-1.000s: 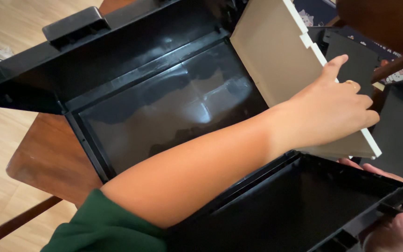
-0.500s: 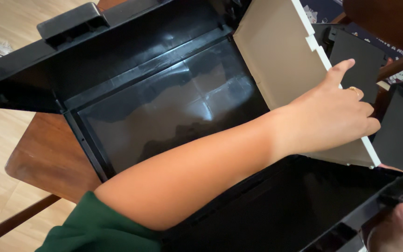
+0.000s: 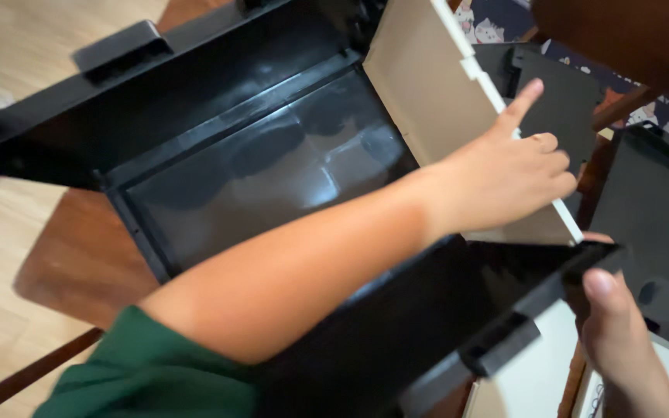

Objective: The person assembles a black plastic storage box by attaching corner pieces and inserting white dividers. They handle multiple black panels and white inserts, fitting them together on a wooden table.

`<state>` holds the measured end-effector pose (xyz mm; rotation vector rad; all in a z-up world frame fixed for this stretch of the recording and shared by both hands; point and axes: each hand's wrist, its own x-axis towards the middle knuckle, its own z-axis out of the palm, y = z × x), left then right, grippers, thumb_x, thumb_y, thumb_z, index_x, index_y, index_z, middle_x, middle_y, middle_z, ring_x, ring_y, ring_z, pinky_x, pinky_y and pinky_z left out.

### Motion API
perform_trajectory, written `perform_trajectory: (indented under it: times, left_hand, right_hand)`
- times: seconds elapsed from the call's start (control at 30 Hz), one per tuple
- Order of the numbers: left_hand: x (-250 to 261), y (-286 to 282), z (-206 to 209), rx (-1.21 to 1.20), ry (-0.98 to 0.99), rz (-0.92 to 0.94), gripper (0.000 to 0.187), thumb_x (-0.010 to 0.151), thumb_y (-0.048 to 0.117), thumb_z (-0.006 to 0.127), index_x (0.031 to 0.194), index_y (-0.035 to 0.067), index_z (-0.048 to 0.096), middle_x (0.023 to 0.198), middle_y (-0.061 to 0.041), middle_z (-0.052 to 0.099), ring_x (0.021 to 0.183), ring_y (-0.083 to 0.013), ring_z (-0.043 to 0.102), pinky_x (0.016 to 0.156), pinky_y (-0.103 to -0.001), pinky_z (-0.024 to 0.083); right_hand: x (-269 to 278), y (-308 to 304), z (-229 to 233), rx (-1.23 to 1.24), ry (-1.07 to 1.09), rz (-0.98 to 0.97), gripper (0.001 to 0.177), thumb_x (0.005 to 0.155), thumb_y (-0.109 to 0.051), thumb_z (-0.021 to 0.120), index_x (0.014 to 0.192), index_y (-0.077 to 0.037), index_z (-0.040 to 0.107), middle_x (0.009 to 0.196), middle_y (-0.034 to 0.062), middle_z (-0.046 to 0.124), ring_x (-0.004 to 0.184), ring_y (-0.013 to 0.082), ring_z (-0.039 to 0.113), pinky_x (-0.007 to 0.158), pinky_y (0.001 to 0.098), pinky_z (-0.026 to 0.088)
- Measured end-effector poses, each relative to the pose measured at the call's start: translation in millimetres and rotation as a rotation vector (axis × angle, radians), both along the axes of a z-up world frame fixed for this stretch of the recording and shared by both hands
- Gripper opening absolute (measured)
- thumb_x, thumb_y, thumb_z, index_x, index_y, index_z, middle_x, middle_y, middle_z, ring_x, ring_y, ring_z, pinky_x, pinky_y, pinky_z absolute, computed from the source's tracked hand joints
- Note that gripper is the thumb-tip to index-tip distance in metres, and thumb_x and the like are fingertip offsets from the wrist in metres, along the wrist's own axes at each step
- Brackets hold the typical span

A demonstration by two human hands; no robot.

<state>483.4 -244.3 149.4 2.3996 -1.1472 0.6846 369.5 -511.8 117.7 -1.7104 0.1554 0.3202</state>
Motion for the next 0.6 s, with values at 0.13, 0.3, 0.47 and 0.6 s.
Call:
perform_trajectory:
  times: [0.13, 0.3, 0.47, 0.6]
  left_hand:
    - [-40, 58, 42, -0.114, -0.018, -0.069, 0.063, 0.074, 0.028, 0.071, 0.135, 0.009, 0.063, 0.151, -0.017, 0.051, 0.144, -0.0300, 0.046, 0.116, -0.062, 0.027]
    - [-155, 200, 84, -0.328, 0.896, 0.052, 0.035, 0.105, 0.017, 0.053, 0.138, 0.011, 0.063, 0.133, -0.008, 0.073, 0.124, -0.0205, 0.070, 0.107, -0.039, 0.053]
    - [-295, 244, 37, -0.113, 1.189, 0.454, 0.085, 0.065, -0.007, 0.068, 0.147, 0.013, 0.057, 0.137, -0.010, 0.062, 0.128, -0.0247, 0.060, 0.103, -0.036, 0.047]
    - [-356, 205, -22, -0.383, 1.133, 0.524, 0.082, 0.066, 0.017, 0.089, 0.142, 0.017, 0.058, 0.136, -0.009, 0.063, 0.118, -0.0240, 0.066, 0.096, -0.034, 0.054]
  right_hand:
    - [7, 34, 32, 0.117, -0.080, 0.079, 0.062, 0.096, -0.029, 0.056, 0.153, -0.006, 0.043, 0.137, 0.0102, 0.058, 0.121, 0.0194, 0.058, 0.105, 0.0374, 0.046]
    - [13, 53, 53, 0.015, -0.243, 0.149, 0.062, 0.103, -0.010, 0.058, 0.163, -0.007, 0.045, 0.137, 0.0112, 0.059, 0.123, 0.0174, 0.054, 0.111, 0.0313, 0.042]
    - [-19, 92, 93, -0.450, -0.914, 0.033, 0.061, 0.099, -0.012, 0.069, 0.153, -0.003, 0.041, 0.149, 0.0227, 0.046, 0.136, 0.0349, 0.046, 0.116, 0.0443, 0.035]
    - [-82, 152, 114, -0.570, -1.113, 0.177, 0.032, 0.104, -0.017, 0.074, 0.134, -0.009, 0.066, 0.138, 0.0138, 0.066, 0.138, 0.0316, 0.059, 0.132, 0.0561, 0.024]
